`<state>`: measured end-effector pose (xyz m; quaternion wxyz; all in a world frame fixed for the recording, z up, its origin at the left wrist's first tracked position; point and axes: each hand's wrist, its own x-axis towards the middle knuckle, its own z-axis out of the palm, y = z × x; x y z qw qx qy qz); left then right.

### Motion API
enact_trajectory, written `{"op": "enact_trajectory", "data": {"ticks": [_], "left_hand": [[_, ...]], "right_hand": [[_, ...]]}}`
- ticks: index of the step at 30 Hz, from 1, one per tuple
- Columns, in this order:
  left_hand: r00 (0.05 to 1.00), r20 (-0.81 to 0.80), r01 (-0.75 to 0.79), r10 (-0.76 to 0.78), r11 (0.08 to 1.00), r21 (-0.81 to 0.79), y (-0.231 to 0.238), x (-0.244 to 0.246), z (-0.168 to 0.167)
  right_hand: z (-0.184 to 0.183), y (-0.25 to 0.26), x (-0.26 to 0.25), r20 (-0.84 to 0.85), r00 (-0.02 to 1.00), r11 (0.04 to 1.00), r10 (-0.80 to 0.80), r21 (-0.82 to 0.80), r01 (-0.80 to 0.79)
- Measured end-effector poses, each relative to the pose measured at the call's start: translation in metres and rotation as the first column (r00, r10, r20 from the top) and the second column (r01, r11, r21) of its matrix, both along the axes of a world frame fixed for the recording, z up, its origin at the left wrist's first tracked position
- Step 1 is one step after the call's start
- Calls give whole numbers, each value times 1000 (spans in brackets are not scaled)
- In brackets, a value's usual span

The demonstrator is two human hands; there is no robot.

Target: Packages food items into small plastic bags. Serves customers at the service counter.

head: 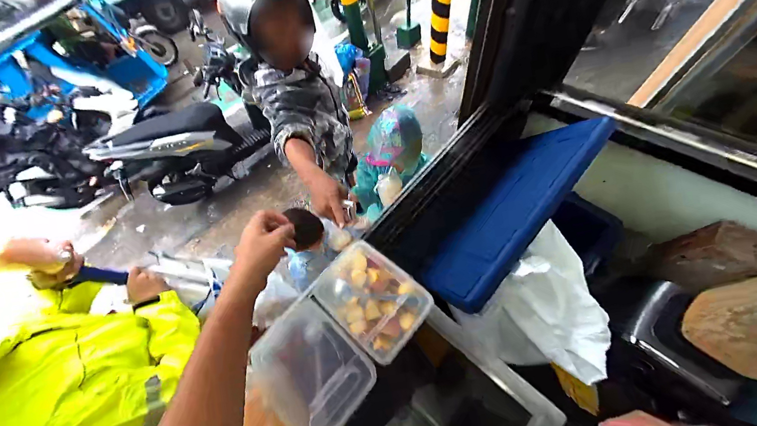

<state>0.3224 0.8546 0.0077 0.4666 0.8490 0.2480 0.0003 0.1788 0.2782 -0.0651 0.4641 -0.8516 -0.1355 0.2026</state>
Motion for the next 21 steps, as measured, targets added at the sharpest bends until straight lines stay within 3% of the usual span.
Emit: {"op": "enact_trajectory", "data": {"ticks": [2,6,12,15,17,19,21], "left_hand": [[994,107,-6,5,1000,9,-23,-31,18],[960,160,193,-231,955,225,-72,-74,44],[919,11,363,-393,858,364,-107,-96,37],[899,-165,435,-405,791,429,-116,-96,27],[893,-196,449,-406,762,467,-122,-98,30],[905,-49,377,-422,744,551,-132,-105,34],[890,195,221,-412,764,606,-149,-113,38]], "right_hand": [[-4,-8,-9,40,999,1000,-15,14,14],[-3,-10,-16,87,996,999,-32,39,29],[4,-13,-25,118,993,1000,9,27,-13],[7,-18,-30,152,988,1000,6,27,-10],[10,-23,-32,163,987,1000,13,23,-17],[12,-31,-38,158,987,999,16,25,-20],[11,-38,-41,140,990,999,17,41,-23]]}}
